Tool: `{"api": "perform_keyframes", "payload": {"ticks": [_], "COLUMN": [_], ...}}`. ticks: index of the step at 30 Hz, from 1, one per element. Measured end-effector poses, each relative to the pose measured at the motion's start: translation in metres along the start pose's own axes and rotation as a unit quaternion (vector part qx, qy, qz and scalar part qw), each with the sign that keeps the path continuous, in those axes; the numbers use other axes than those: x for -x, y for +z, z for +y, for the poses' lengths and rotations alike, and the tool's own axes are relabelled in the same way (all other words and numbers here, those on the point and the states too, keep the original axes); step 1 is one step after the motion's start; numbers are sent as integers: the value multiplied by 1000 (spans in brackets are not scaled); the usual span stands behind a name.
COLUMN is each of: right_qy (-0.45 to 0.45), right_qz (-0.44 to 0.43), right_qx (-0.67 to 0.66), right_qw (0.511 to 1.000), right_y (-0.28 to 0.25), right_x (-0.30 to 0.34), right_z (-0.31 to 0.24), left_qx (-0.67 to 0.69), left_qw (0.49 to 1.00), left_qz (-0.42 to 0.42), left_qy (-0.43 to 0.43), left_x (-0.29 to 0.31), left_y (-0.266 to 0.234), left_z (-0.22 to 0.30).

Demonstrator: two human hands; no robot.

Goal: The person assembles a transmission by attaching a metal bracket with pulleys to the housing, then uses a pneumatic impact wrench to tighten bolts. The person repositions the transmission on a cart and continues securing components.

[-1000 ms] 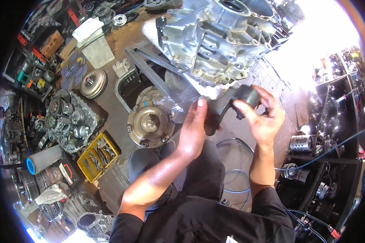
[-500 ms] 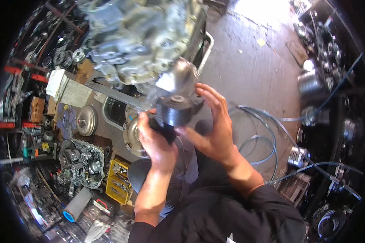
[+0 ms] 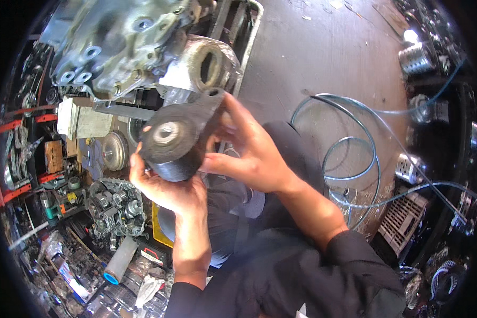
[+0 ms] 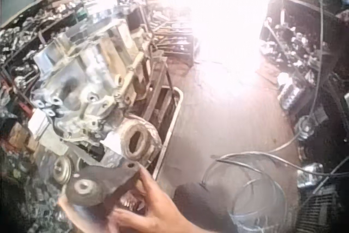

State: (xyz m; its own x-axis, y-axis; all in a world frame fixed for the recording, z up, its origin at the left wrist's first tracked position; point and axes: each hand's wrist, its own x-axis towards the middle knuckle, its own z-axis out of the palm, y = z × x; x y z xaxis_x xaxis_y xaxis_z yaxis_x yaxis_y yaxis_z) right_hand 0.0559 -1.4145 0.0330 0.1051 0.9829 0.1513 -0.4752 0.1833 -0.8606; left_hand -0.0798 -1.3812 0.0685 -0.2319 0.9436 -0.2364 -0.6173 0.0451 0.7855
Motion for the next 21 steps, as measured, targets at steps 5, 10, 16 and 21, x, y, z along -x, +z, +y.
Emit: {"api": "perform_keyframes", "payload": {"ticks": [5, 10, 16, 21], "right_qy": [7, 30, 31, -20], "right_qz": [-36, 14, 135, 100], "right_qx": [-61, -225, -203, -58], "right_qw": [997, 974, 969, 993], "right_y": [17, 37, 56, 77], "right_x": [1, -9, -24, -29], "right_z": [-13, -33, -58, -69], "left_qx": [3, -115, -115, -47], "left_qw": [998, 943, 925, 946], "left_qz": [1, -36, -110, -81], "left_qy": [69, 311, 345, 310], "left_x": [-9, -22, -30, -39], "left_y": [6, 10, 21, 32], "left_z": [-1, -7, -11, -2]}}
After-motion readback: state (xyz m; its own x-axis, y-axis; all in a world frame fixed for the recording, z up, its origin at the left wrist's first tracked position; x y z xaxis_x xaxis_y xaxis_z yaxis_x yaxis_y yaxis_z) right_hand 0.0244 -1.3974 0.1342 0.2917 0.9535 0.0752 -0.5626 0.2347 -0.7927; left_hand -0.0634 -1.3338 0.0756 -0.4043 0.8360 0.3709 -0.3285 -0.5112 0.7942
